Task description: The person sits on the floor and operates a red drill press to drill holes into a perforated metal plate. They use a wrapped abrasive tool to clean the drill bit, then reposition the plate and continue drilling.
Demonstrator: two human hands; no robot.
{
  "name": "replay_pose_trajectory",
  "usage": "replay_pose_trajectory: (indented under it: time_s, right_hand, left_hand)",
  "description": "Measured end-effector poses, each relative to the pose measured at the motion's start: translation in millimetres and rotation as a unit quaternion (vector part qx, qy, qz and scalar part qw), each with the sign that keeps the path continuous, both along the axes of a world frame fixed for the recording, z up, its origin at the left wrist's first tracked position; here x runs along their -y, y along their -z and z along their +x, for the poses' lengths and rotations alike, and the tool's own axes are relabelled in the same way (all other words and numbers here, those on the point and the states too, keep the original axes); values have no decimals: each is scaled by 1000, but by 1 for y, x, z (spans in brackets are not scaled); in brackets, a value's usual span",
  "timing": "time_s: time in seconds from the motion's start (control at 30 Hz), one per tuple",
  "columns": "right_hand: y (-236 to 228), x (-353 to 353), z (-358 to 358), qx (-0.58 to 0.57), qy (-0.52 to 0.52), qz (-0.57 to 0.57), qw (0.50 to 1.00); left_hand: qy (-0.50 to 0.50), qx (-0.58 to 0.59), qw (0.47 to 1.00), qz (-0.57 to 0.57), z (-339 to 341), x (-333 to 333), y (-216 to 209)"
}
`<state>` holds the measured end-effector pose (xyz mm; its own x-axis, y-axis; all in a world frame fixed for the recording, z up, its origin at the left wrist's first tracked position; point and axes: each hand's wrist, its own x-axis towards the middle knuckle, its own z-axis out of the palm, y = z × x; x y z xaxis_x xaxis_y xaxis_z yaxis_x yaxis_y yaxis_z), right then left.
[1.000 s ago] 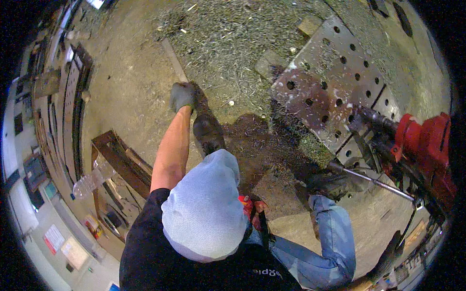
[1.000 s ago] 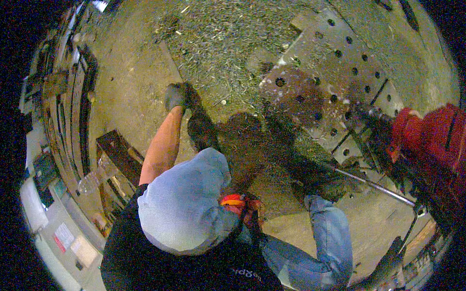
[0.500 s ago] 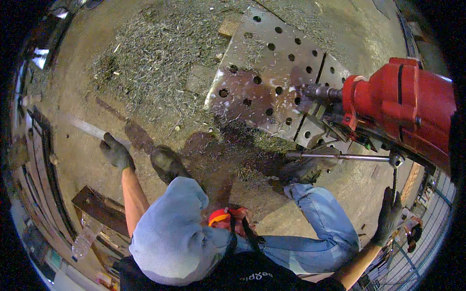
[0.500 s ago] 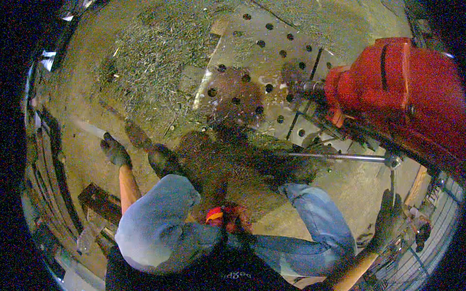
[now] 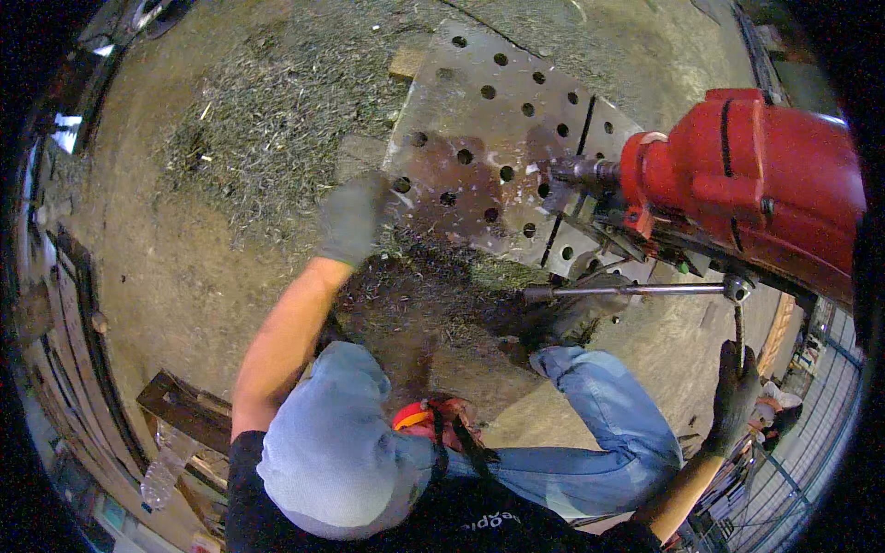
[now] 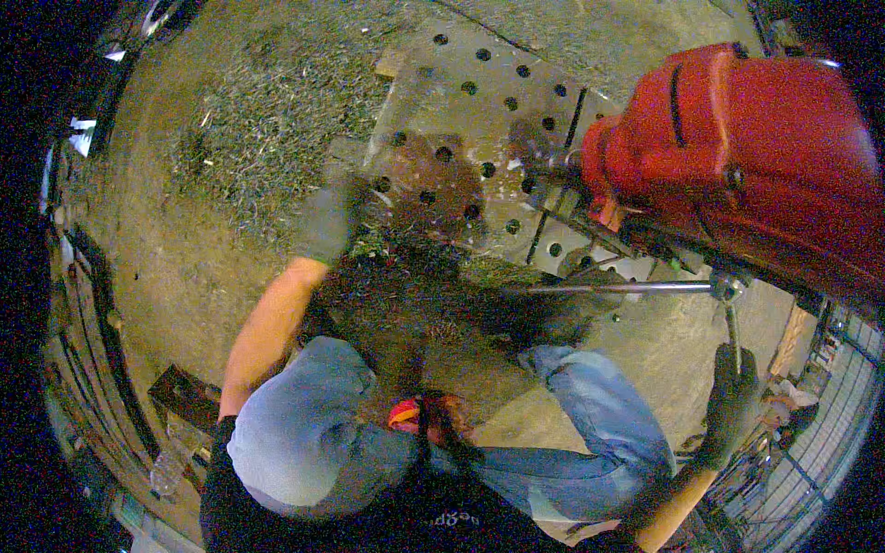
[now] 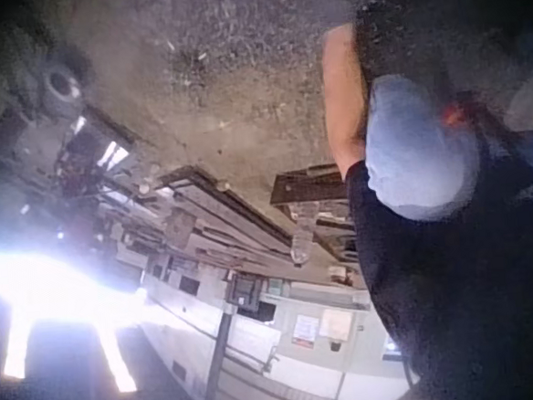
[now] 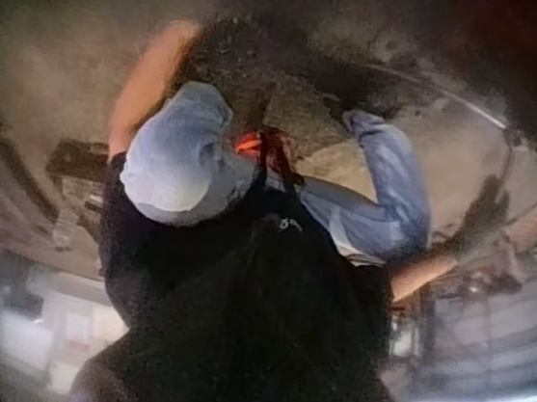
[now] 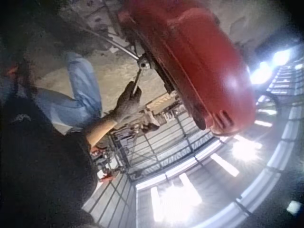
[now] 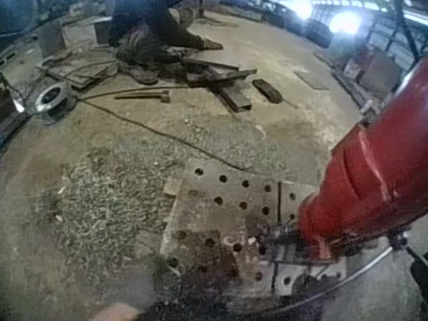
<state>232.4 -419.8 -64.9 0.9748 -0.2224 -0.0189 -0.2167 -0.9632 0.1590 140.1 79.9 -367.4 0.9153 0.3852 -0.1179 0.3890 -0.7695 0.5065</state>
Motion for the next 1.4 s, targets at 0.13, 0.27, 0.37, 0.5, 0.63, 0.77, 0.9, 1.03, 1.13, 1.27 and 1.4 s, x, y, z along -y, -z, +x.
replay_pose_trajectory:
  time_s: [0.13,0.27,0.37,0.5,0.63,0.77,0.9,1.03,1.13,1.27,1.4]
  right_hand:
    - [-6,-16,-1,-30,-9,14,999]
    - [-6,-12,-2,-21,-22,54,998]
    - [-7,-15,0,-28,-1,31,999]
    - [-6,-17,3,-32,1,74,997]
    - [-4,-7,0,-11,-63,55,996]
    - [5,11,0,7,-30,80,996]
    - [-8,-16,4,-52,36,97,993]
    - [1,-1,2,-9,8,81,997]
    - [2,6,5,-9,-21,79,997]
    - [-2,-1,7,-46,7,48,998]
    - [-2,5,4,-37,6,97,995]
  left_hand:
    - [-262,-86,961,24,-45,-105,9]
    - [-251,-4,966,-60,-74,-93,-1]
    - [-156,39,980,-120,-57,-65,-6]
    - [46,23,998,-48,-3,-15,-32]
    - [-22,-100,995,8,32,-40,-15]
    - [-184,-82,979,41,-4,-106,-2]
    - [-112,20,988,-102,-35,-96,-7]
    - [44,-18,991,-127,-6,-44,-40]
    - [160,-34,982,-98,12,-27,-40]
    - [251,-12,968,-25,56,-18,-65]
    - [245,-154,957,-3,139,-20,-70]
